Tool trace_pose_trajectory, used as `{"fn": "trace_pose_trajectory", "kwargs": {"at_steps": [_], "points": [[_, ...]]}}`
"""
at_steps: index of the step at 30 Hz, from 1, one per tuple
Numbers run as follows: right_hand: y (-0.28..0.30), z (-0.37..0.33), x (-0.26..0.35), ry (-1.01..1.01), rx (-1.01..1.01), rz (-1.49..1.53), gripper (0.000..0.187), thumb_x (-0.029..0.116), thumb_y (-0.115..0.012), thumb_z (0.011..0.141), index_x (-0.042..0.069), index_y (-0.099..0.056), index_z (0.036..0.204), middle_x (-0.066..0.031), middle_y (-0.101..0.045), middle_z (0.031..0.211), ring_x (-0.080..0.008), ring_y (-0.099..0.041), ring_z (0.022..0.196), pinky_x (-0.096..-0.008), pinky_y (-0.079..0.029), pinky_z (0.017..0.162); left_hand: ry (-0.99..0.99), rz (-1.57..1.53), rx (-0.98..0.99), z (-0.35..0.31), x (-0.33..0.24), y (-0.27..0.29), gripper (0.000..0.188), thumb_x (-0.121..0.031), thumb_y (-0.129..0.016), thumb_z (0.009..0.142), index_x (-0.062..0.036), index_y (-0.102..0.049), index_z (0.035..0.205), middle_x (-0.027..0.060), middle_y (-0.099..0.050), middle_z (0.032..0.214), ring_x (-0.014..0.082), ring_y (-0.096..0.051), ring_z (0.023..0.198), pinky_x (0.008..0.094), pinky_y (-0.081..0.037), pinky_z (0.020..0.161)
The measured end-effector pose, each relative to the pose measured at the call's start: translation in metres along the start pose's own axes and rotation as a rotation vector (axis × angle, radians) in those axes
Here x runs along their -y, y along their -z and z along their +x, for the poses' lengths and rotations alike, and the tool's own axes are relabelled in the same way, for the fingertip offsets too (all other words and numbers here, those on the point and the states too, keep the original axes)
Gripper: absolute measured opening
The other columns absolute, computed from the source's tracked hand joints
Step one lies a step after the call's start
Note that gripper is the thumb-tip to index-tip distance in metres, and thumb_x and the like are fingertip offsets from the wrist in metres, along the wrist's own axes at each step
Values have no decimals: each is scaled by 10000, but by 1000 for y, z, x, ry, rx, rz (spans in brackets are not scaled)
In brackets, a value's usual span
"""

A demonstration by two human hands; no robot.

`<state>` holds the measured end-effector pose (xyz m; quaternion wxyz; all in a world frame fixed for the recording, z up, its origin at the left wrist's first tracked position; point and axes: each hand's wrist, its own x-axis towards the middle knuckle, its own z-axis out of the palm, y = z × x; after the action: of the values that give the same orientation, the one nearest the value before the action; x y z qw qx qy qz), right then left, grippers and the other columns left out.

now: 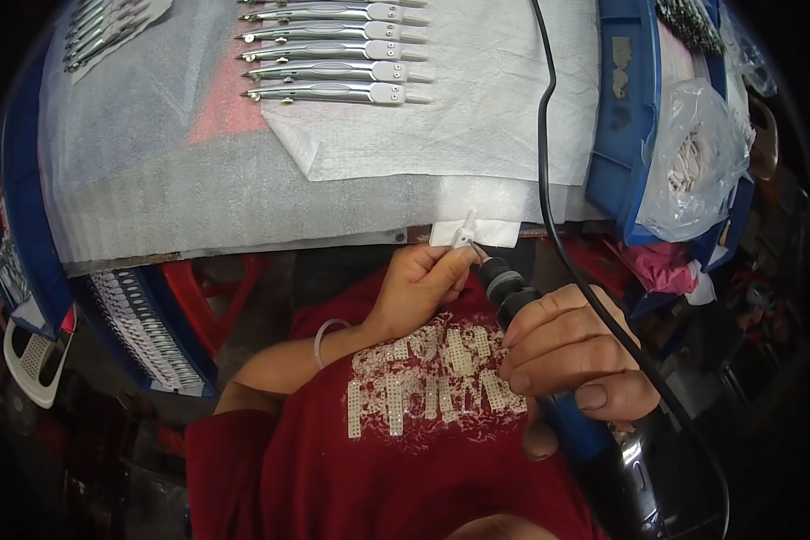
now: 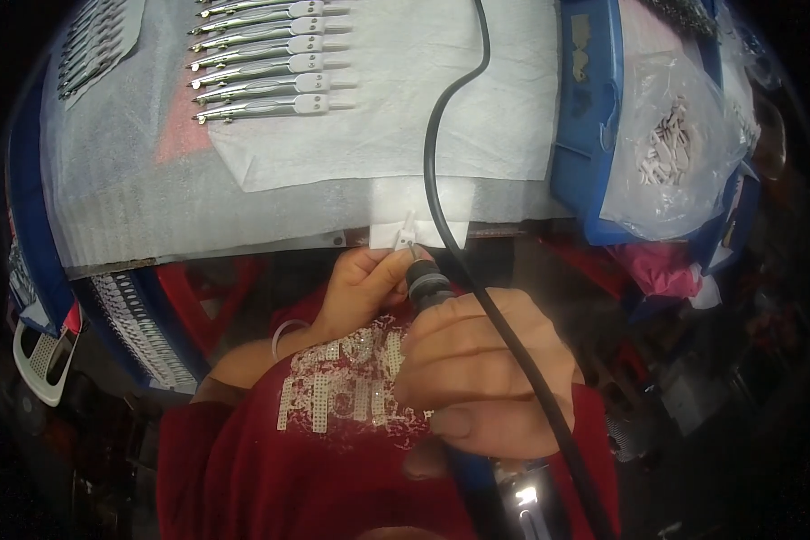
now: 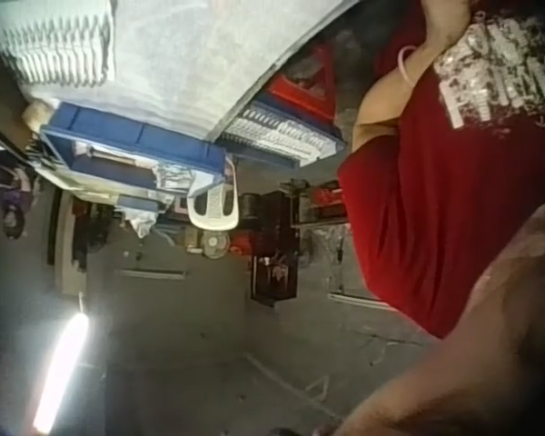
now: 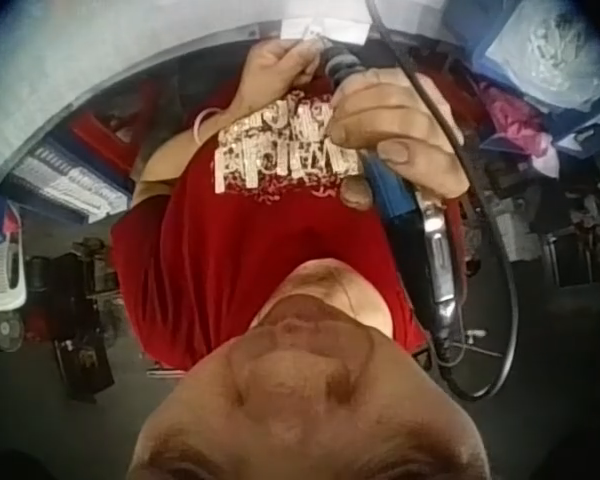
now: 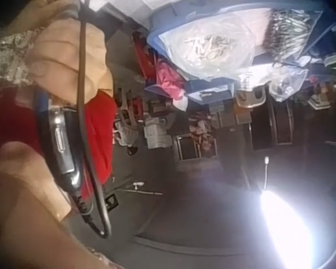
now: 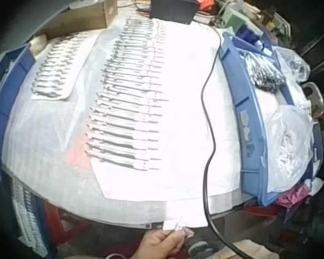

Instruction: Polishing the tips of small metal components using a handheld rotary tool.

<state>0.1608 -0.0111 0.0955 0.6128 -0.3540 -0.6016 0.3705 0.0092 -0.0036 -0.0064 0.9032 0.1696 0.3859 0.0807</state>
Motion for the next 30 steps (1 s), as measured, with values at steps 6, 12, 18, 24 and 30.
{"fn": "trace_pose_trajectory", "kwargs": {"at_steps": [6, 12, 18, 24, 30], "points": [[12, 5, 5, -59, 215, -116, 508, 266, -773, 761, 48, -393, 1018, -136, -638, 797, -233, -658, 645, -341, -568, 585, 0, -25, 8, 0, 1, 0, 224, -196, -537, 966, -7, -658, 961, -54, -500, 637, 11, -396, 534, 170, -310, 473], [5, 8, 1, -81, 184, -121, 464, 256, -782, 754, 77, -384, 913, -130, -643, 785, -225, -655, 647, -330, -565, 567, -22, -48, 4, 2, 4, -1, 215, -181, -539, 963, -5, -661, 951, -55, -500, 635, 11, -395, 541, 171, -316, 481], [6, 7, -6, -69, 163, -72, 475, 261, -794, 740, 88, -385, 909, -124, -645, 789, -222, -652, 642, -312, -558, 538, -51, 8, -9, 3, 6, 1, 212, -169, -546, 956, -4, -669, 905, -57, -504, 611, 11, -409, 541, 179, -324, 481], [7, 4, -13, -21, 149, -36, 483, 268, -793, 745, 78, -387, 926, -140, -638, 803, -219, -649, 638, -310, -555, 519, -77, 37, -50, 6, 15, 2, 253, -181, -564, 948, -12, -655, 783, -55, -515, 596, 8, -423, 545, 187, -324, 475], [11, 4, -9, -20, 211, -45, 513, 254, -793, 745, 57, -388, 991, -152, -638, 804, -235, -646, 640, -330, -556, 528, -58, 33, -42, 3, 9, 2, 291, -192, -572, 946, -18, -625, 718, -52, -505, 583, 11, -411, 530, 191, -321, 470]]}}
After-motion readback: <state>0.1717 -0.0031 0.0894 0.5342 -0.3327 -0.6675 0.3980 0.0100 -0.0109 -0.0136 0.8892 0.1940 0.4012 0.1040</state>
